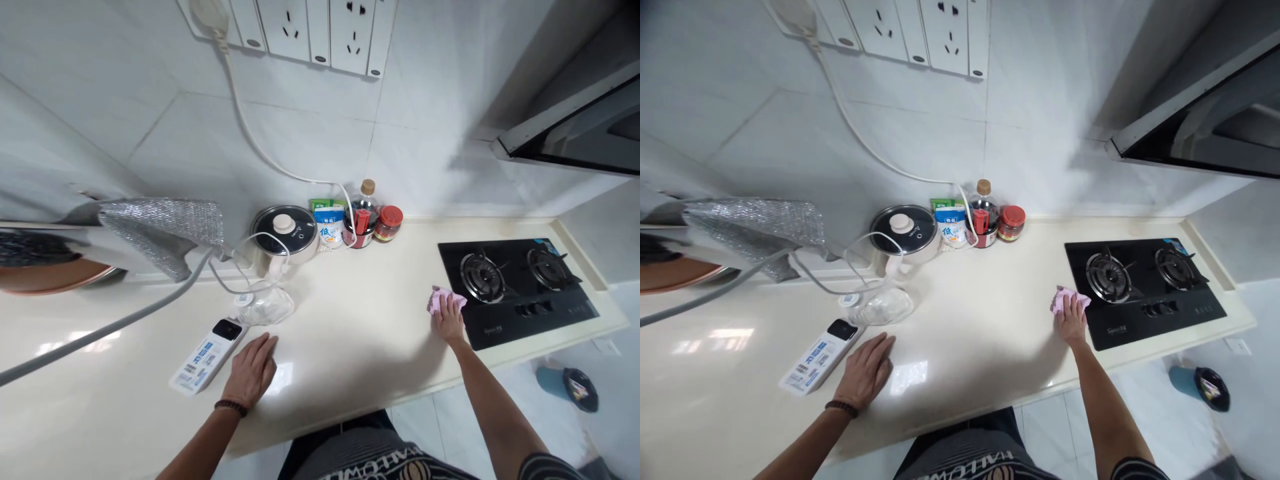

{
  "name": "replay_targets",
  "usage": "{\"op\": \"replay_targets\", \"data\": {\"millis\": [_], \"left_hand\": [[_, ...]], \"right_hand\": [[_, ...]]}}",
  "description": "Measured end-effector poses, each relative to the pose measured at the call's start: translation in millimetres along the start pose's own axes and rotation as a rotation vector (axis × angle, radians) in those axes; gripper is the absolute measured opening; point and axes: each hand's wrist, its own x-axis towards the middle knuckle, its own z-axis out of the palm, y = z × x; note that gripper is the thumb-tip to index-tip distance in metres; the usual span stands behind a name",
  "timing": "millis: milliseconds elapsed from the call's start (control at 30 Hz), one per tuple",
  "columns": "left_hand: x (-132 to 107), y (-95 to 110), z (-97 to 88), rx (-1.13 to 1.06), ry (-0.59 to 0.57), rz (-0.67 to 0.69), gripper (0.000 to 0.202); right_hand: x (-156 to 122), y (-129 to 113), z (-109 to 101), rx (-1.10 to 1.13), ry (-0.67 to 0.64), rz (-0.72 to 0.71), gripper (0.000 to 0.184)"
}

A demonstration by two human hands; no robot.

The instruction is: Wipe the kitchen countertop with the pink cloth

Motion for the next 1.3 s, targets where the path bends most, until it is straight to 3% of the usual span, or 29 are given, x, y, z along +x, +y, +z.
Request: {"op": "replay_targets", "data": {"millis": [200, 300, 367, 433, 567, 667, 733, 800, 1000, 1100, 1200, 1300], "left_hand": [[0.8, 2.7, 0.3, -0.019, -0.032, -0.039, 0.046], [2.2, 5.4, -1.4, -0.05, -0.066, -0.072, 0.048], [3.3, 7.3, -2.9, -0.062, -0.087, -0.089, 0.048], [3.9, 8.9, -3.8, -0.069, -0.101, -0.1, 0.049], [4.2, 10.8, -4.0, -0.067, -0.119, -0.116, 0.051], [4.7, 11.6, -4.8, -0.073, -0.134, -0.125, 0.052], [5.3, 12.4, -6.0, -0.08, -0.149, -0.132, 0.052], [5.9, 13.3, -7.2, -0.082, -0.16, -0.144, 0.053], [5.9, 14.5, -7.9, -0.086, -0.175, -0.15, 0.052], [5.6, 14.6, -7.8, -0.096, -0.169, -0.148, 0.052], [5.4, 14.7, -7.9, -0.107, -0.15, -0.144, 0.051], [5.5, 14.9, -7.4, -0.122, -0.135, -0.145, 0.051]], "right_hand": [[-91.2, 21.7, 15.5, 0.055, 0.04, 0.168, 0.07], [-116.4, 0.8, 16.7, 0.12, 0.056, 0.285, 0.069], [-132.6, -30.1, 16.7, 0.144, 0.047, 0.27, 0.067], [-152.7, -71.9, 17.5, 0.143, 0.025, 0.144, 0.064], [-202.0, -154.1, 19.9, 0.12, -0.094, -0.259, 0.064], [-231.1, -176.1, 20.4, 0.15, -0.173, -0.505, 0.069], [-240.3, -162.5, 20.7, 0.179, -0.169, -0.542, 0.065], [-240.1, -129.1, 21.0, 0.21, -0.099, -0.479, 0.056], [-190.8, 11.2, 6.1, 0.365, 0.24, -0.126, 0.037], [-159.2, 55.1, -7.0, 0.35, 0.311, 0.135, 0.035], [-147.7, 58.1, -10.1, 0.32, 0.345, 0.272, 0.039], [-167.1, 14.9, -1.0, 0.345, 0.326, 0.163, 0.038]]}}
